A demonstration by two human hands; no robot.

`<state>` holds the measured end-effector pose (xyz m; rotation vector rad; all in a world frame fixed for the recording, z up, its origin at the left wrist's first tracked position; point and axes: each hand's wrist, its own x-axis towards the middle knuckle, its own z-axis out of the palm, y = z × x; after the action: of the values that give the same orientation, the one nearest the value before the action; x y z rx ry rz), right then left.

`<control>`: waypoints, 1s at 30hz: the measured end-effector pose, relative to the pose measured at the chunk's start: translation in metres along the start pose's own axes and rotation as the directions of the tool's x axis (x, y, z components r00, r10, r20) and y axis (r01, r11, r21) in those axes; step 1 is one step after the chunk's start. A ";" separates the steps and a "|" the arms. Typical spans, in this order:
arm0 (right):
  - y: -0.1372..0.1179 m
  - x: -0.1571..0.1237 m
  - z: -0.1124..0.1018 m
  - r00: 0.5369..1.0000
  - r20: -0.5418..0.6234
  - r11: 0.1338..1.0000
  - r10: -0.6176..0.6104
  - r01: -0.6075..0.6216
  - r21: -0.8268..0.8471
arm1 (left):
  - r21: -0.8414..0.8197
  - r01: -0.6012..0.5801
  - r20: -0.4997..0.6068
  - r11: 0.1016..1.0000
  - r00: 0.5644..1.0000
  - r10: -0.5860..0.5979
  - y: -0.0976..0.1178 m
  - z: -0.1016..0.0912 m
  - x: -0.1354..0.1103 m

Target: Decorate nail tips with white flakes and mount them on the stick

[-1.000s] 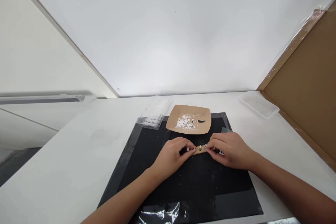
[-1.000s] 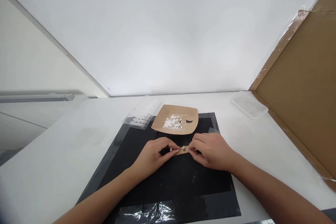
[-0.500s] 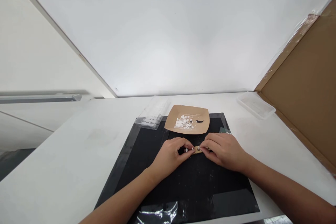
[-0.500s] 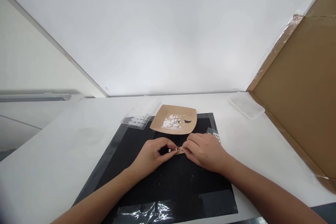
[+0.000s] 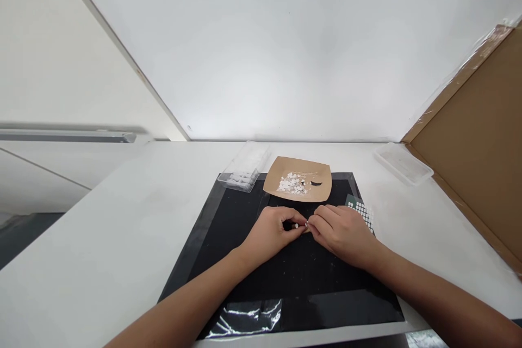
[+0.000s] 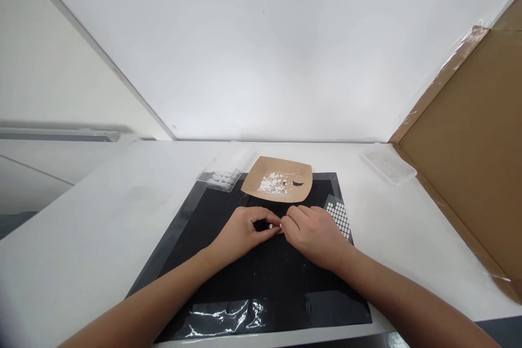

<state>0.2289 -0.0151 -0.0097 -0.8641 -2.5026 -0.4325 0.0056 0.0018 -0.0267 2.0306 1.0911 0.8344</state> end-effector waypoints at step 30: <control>-0.006 0.001 0.003 0.998 0.020 0.995 0.052 -0.054 0.088 | -0.146 0.140 -0.003 0.979 0.990 -0.142 0.001 0.003 -0.003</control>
<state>0.2235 -0.0178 -0.0123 -0.9008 -2.4888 -0.2949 0.0072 -0.0017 -0.0282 1.8082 1.1329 0.8304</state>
